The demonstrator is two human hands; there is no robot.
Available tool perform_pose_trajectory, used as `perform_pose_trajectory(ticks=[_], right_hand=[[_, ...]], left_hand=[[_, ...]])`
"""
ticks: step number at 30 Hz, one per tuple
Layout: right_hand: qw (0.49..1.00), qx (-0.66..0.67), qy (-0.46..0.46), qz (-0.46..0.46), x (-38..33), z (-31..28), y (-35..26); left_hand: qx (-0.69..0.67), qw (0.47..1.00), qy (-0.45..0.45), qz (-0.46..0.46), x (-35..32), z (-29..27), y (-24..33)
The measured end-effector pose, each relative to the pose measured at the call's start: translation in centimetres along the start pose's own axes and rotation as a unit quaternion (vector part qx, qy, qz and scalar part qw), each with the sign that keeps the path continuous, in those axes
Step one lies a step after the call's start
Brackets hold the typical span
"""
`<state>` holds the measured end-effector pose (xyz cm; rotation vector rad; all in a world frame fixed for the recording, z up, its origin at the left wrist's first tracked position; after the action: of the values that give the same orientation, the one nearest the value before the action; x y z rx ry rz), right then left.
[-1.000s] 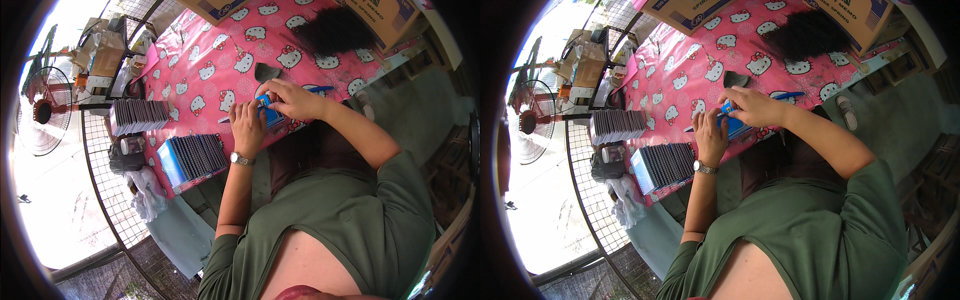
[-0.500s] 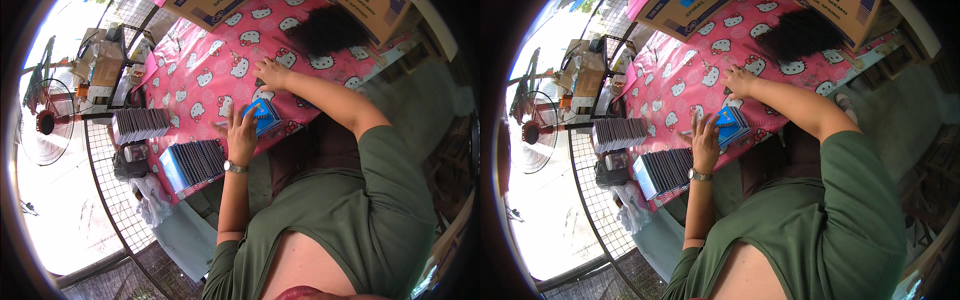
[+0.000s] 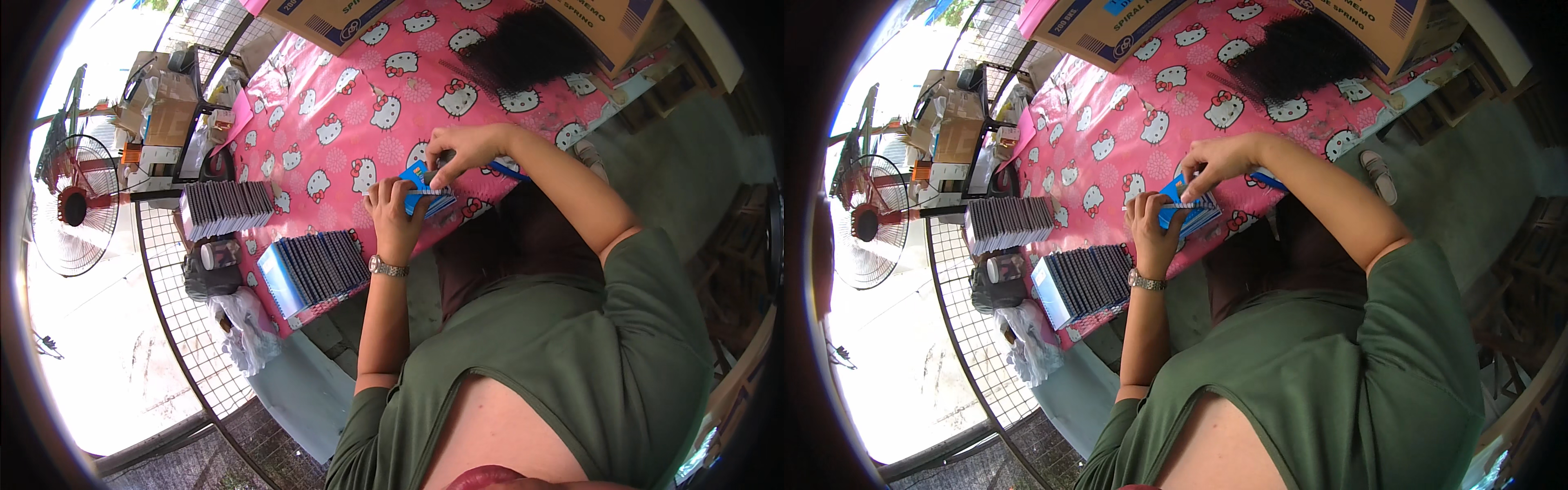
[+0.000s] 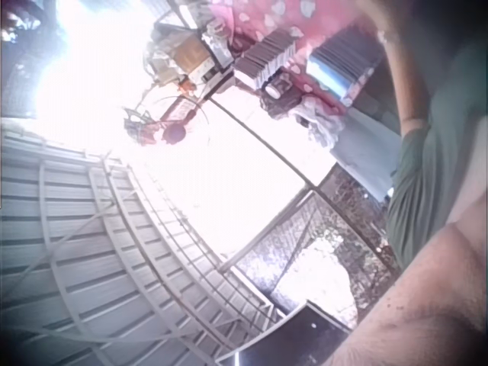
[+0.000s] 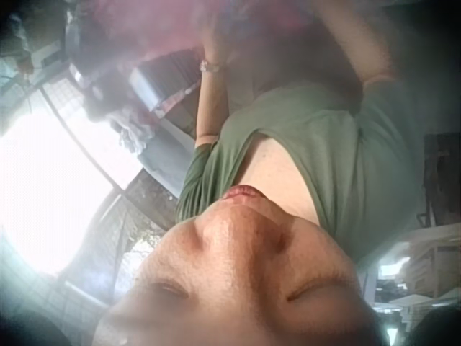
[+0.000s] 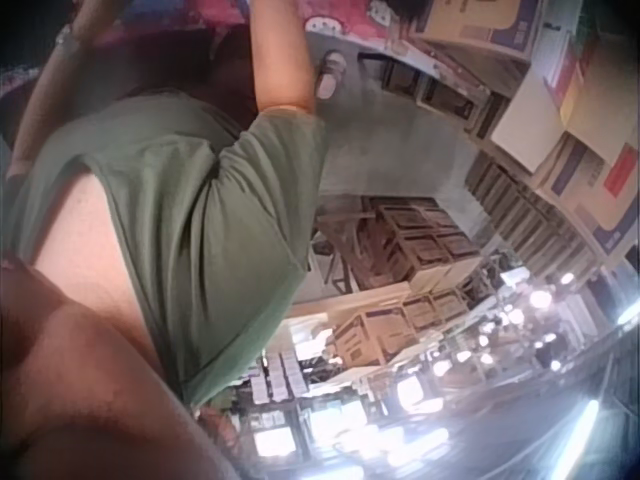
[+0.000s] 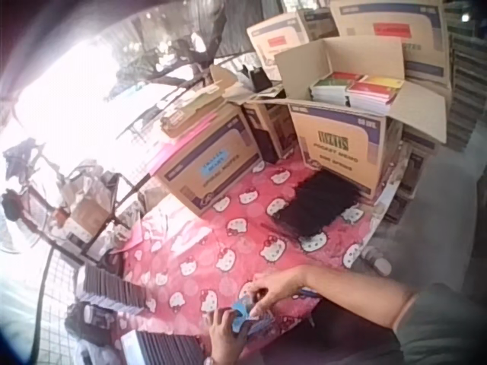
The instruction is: The person manually threads a wire spiral through the punched holes of a notebook, then uses wire cutters to trim and crimp the ends of the wire before stacking it with others.
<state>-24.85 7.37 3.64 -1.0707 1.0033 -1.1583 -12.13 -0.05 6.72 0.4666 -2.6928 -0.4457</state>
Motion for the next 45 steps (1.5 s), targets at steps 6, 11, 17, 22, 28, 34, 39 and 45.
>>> perform_pose_trajectory(ticks=[6,11,17,22,28,34,39,45], right_hand=[[0.934,-0.355,0.042,0.008,1.2,-1.5,0.0],[0.998,-0.037,-0.047,0.000,1.3,0.4,-0.3],[0.989,-0.147,-0.005,0.019,2.1,0.0,-0.5],[0.982,0.141,-0.086,-0.087,3.3,1.9,-2.2],[0.998,0.005,-0.067,-0.019,5.4,1.3,-0.7],[0.981,0.150,-0.098,-0.078,5.6,1.4,-1.7],[0.994,-0.092,-0.052,-0.021,5.8,0.3,-1.0],[0.790,-0.575,0.199,0.078,5.2,-5.3,-0.1]], left_hand=[[-0.002,1.000,0.012,0.010,0.1,-0.4,0.2],[-0.012,1.000,-0.002,0.002,0.3,-0.3,0.0],[-0.028,0.999,0.002,-0.017,0.2,-0.6,-0.1],[-0.067,0.997,-0.003,-0.033,0.5,-1.6,-1.9],[-0.085,0.994,-0.036,-0.055,0.4,-1.9,-5.0],[-0.371,0.908,-0.092,-0.170,-0.2,0.8,-7.2],[-0.450,0.866,-0.101,-0.191,-0.1,1.8,-7.3],[-0.440,0.872,-0.072,-0.202,-0.1,1.3,-7.1]])
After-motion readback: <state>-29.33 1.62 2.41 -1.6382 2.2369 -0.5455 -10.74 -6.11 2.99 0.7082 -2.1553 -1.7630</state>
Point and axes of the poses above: each hand's wrist, its own x-axis towards the middle knuckle, its own z-axis out of the palm, y = z × x, the point moved 8 cm from there along x, towards the middle knuckle, and after that the axes turned 6 degrees about -z, right-handed, at the moved point
